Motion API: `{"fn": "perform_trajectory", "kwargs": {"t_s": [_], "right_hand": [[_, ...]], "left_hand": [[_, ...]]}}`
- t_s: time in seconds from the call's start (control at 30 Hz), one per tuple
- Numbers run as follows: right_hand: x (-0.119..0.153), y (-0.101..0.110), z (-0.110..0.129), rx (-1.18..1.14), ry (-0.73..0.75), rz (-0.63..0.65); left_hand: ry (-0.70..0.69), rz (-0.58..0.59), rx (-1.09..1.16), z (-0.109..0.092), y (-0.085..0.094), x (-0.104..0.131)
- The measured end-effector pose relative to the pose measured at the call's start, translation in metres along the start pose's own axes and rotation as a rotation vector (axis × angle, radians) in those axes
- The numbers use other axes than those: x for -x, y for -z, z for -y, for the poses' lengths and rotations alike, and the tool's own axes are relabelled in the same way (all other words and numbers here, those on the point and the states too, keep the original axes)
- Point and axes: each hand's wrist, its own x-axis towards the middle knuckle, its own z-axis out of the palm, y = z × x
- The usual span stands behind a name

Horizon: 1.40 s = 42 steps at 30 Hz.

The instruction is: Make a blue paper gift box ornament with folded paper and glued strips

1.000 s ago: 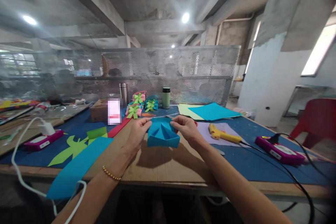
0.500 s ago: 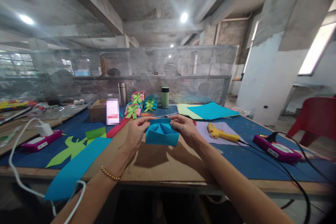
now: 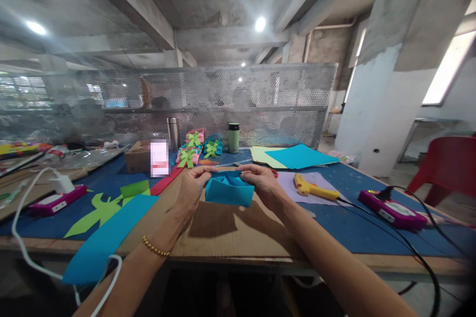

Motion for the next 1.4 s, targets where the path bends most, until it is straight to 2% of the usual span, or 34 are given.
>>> {"fn": "perform_trajectory", "kwargs": {"t_s": [0.17, 0.43, 0.6, 0.7, 0.87, 1.03, 1.2, 1.4], "right_hand": [[0.001, -0.002, 0.001, -0.025, -0.025, 0.013], [0.004, -0.005, 0.006, 0.014, 0.004, -0.013], [0.007, -0.009, 0.009, 0.132, 0.059, -0.001], [0.006, -0.009, 0.006, 0.134, 0.067, -0.007], [0.004, -0.004, 0.002, 0.173, 0.033, 0.061], [0.002, 0.001, 0.000, 0.254, 0.049, 0.118], [0.000, 0.003, -0.001, 0.339, 0.089, 0.142], [0.001, 0.004, 0.000, 0.437, 0.117, 0.161]], "left_hand": [[0.006, -0.015, -0.005, -0.001, 0.000, 0.000], [-0.016, 0.027, -0.087, 0.002, -0.001, 0.001], [-0.069, 0.108, -0.070, 0.010, 0.002, -0.002], [-0.094, 0.117, -0.130, 0.013, 0.004, -0.004], [-0.096, 0.143, -0.172, 0.014, 0.004, -0.003], [-0.059, 0.205, -0.245, 0.002, 0.002, 0.001], [-0.098, 0.268, -0.414, -0.019, -0.002, 0.009], [0.000, 0.278, -0.418, -0.013, -0.003, 0.008]]}}
